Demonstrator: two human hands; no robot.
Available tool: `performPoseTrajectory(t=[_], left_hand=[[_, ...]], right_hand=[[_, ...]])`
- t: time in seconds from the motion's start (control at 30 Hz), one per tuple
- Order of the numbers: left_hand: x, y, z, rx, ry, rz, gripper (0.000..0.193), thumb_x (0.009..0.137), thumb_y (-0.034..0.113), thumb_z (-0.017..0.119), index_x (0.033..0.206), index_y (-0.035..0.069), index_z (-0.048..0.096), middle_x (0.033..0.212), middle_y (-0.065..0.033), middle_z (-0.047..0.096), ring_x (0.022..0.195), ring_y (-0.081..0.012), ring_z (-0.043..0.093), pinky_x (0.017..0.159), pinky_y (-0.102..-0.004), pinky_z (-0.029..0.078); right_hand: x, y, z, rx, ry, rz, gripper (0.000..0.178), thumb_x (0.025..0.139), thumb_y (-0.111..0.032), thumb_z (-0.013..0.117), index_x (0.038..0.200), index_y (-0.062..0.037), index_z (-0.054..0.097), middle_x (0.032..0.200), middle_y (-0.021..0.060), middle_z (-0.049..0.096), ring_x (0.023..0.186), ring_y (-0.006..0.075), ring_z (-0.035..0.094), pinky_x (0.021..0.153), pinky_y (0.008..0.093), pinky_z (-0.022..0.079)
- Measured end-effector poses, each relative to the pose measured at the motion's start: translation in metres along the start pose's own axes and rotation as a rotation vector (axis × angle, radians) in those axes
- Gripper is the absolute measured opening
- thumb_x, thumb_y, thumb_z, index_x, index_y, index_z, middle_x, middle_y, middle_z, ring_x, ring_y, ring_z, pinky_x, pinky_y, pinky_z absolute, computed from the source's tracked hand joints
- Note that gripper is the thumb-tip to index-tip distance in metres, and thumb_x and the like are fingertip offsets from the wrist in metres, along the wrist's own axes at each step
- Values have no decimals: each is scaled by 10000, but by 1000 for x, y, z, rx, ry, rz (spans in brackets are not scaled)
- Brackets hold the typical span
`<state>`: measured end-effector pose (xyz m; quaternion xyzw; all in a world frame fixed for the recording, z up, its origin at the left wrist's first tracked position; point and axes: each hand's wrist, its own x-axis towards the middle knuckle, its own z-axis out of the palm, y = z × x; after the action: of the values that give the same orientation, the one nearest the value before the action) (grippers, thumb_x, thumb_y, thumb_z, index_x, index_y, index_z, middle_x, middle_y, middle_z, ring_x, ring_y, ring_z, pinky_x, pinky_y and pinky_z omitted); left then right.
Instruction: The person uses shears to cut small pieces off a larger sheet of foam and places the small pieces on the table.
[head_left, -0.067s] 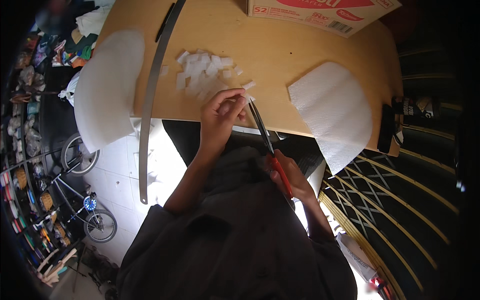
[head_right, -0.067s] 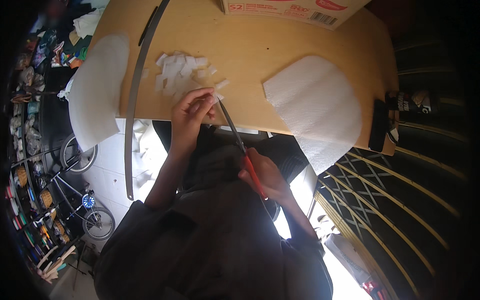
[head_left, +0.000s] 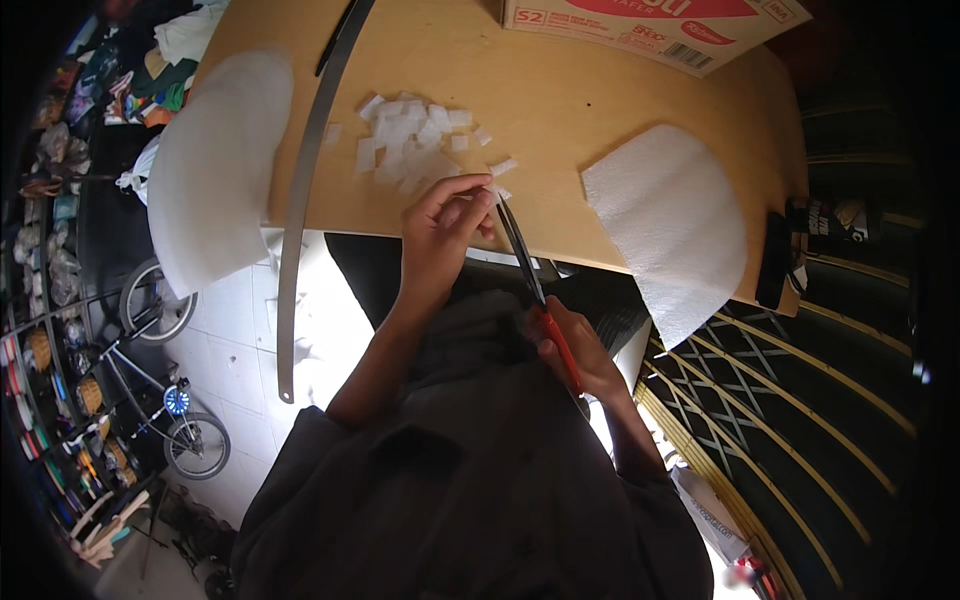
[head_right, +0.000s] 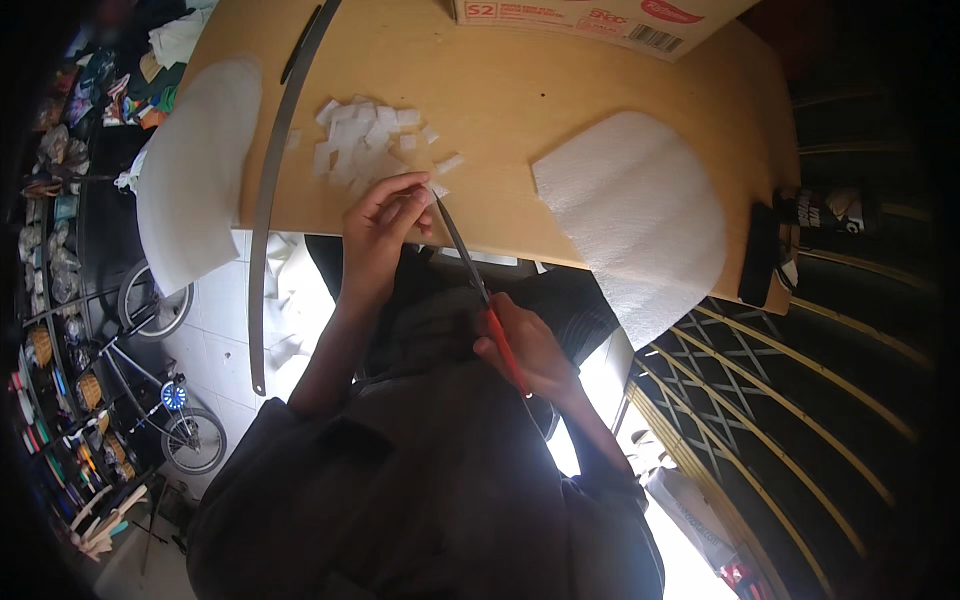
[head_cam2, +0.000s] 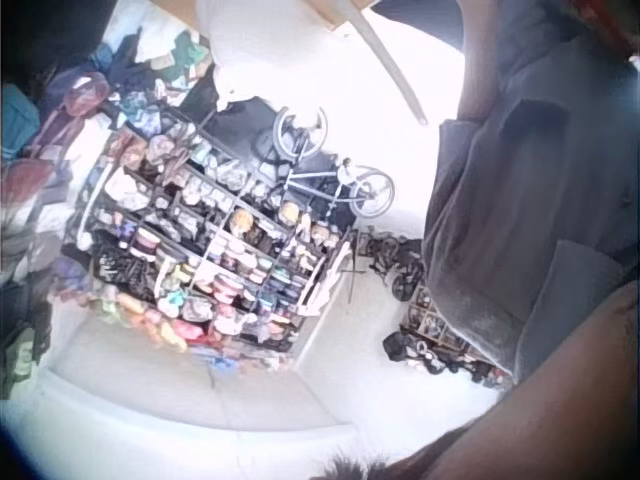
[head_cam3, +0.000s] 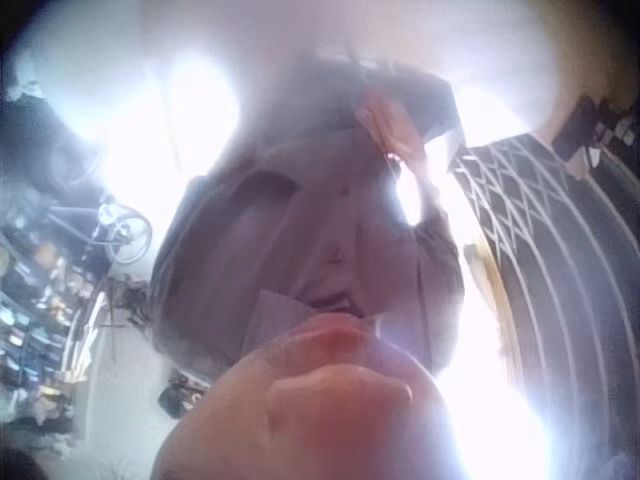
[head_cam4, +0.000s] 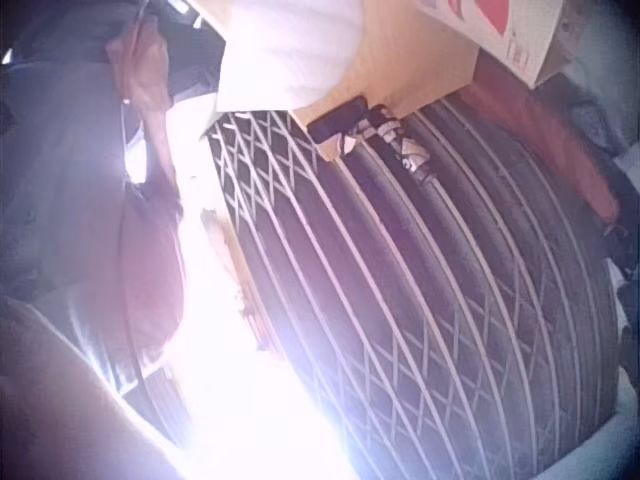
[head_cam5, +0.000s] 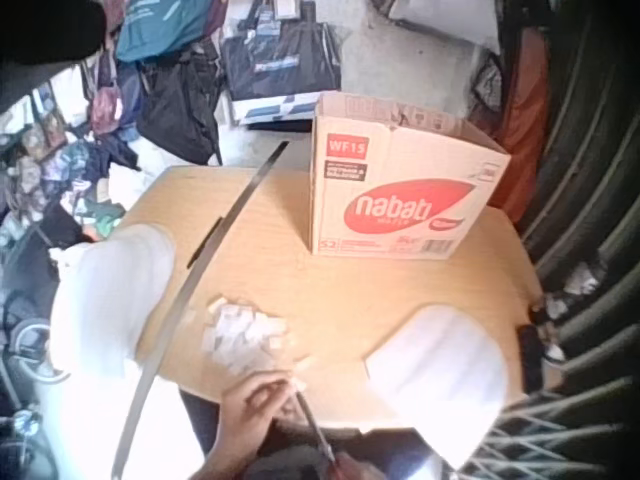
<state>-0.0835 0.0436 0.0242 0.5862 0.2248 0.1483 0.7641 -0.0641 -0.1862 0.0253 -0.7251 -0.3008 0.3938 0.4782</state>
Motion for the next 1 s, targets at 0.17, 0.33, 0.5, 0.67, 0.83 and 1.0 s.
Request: performPoseTrajectory(t=[0.17, 0.33, 0.5, 0.67, 0.83, 1.0], left_hand=[[-9, -6, -12, -157, 49, 5, 258, 911, -4, 669, 1152, -18, 579, 938, -106, 657, 740, -141, 653, 640, -278, 573], [-12, -3, -23, -227, 92, -34, 226, 908, 8, 676, 1115, -11, 588, 909, -110, 674, 737, -157, 666, 644, -308, 589], [-16, 2, -37, -280, 228, 9, 180, 900, 11, 690, 1034, -51, 588, 867, -132, 668, 707, -164, 678, 576, -293, 597], [-15, 7, -53, -223, 242, -49, 183, 911, 54, 692, 1004, -66, 590, 844, -132, 666, 646, -155, 668, 545, -288, 576], [-15, 13, -58, -271, 272, -34, 192, 925, 60, 665, 1051, -68, 596, 830, -126, 684, 621, -152, 668, 547, -279, 555], [-19, 16, -63, -45, 183, -48, 187, 907, 49, 676, 1054, -58, 634, 798, -104, 703, 662, -130, 679, 548, -249, 515]], right_hand=[[16, -9, 11, -20, 20, 97, 266, 845, -186, 691, 957, 1, 537, 835, 147, 660, 813, 334, 690, 709, 386, 523], [29, -14, 16, 14, -15, 93, 251, 843, -181, 689, 947, 2, 553, 800, 128, 670, 760, 304, 702, 688, 369, 526], [45, -10, 30, -44, -53, 127, 212, 851, -158, 694, 938, -11, 570, 785, 113, 667, 723, 288, 692, 658, 374, 518], [59, -24, 39, -51, -20, 117, 151, 841, -55, 699, 925, -2, 586, 788, 110, 660, 726, 238, 687, 636, 341, 513], [66, -31, 41, -20, -8, 161, 151, 833, -25, 711, 910, 15, 588, 776, 117, 654, 707, 216, 671, 630, 326, 505], [67, -29, 37, -64, 13, 168, 144, 833, -22, 706, 898, 18, 585, 746, 133, 642, 687, 233, 661, 617, 342, 494]])
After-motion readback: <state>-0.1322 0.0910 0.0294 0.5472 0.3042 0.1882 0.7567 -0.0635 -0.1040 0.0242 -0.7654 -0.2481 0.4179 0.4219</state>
